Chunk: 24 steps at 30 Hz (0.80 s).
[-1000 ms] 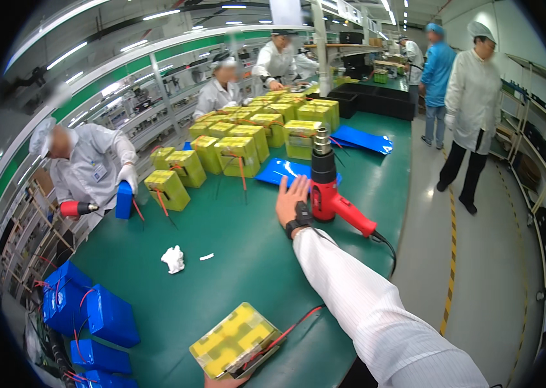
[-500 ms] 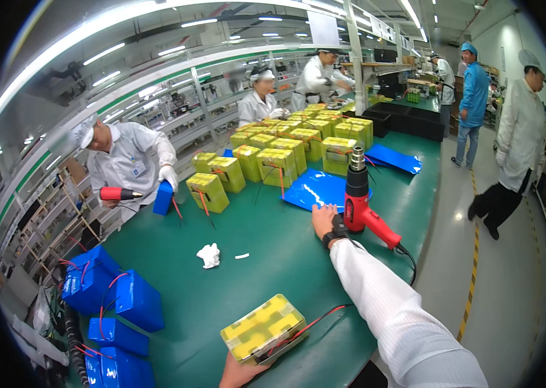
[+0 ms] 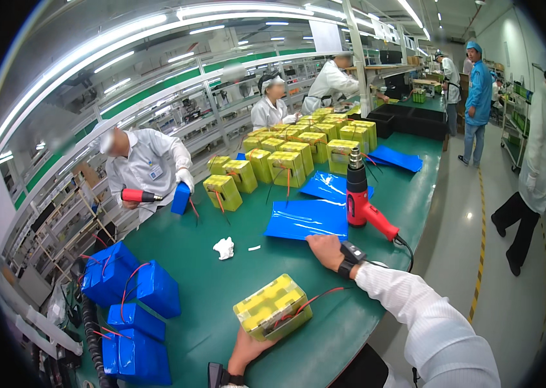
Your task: Applying blue plastic heat-shrink sleeves to battery packs and using a heat gun to seal them.
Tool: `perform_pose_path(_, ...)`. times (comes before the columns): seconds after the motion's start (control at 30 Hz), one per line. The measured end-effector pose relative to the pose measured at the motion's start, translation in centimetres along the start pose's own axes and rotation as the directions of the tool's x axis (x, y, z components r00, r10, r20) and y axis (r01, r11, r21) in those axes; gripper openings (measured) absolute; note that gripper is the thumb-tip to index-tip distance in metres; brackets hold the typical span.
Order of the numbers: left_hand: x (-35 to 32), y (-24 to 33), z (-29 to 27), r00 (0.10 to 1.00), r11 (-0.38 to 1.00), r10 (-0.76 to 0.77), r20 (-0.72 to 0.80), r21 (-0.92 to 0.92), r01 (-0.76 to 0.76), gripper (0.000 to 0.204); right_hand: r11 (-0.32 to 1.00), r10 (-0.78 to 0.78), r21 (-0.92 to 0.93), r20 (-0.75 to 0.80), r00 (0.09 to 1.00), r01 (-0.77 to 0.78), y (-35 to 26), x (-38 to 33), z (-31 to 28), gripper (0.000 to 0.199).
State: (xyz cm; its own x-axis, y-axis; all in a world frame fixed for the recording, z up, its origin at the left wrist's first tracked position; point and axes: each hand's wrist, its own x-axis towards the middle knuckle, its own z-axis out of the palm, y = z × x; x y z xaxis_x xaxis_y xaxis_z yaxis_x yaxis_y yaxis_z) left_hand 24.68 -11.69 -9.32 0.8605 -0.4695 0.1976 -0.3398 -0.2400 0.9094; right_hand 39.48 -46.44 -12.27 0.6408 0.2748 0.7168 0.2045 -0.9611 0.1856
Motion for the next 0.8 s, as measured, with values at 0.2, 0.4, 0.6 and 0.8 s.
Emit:
perform_pose_path(0.2, -0.2, 0.1, -0.2, 1.000, 0.996, -0.032, 0.001, -0.083, 0.032, 0.069, 0.697, 0.397, 0.655, -0.012, 0.918, -0.293, -0.8, -0.9, -14.1, 0.010)
perform_pose_path(0.4, -0.8, -2.2, 0.0, 0.997, 0.998, -0.042, 0.070, -0.039, 0.045, 0.093, 0.569, 0.514, 0.750, -0.003, 0.858, -0.338, -1.9, -3.1, -25.0, 0.020)
perform_pose_path(0.6, -3.7, 5.4, 1.0, 0.757, 0.748, 0.558, -0.340, 0.602, -0.281, 0.142, 0.641, 0.481, 0.707, -0.065, 0.874, -0.300, -2.1, -6.5, -31.0, 0.032)
perform_pose_path(0.8, -4.2, 14.0, 8.1, 0.673, 0.759, 0.618, -0.408, 0.084, -0.646, 0.107, 0.750, -0.140, 0.598, -0.271, 0.952, 0.281, -4.7, -8.4, -34.1, 0.025)
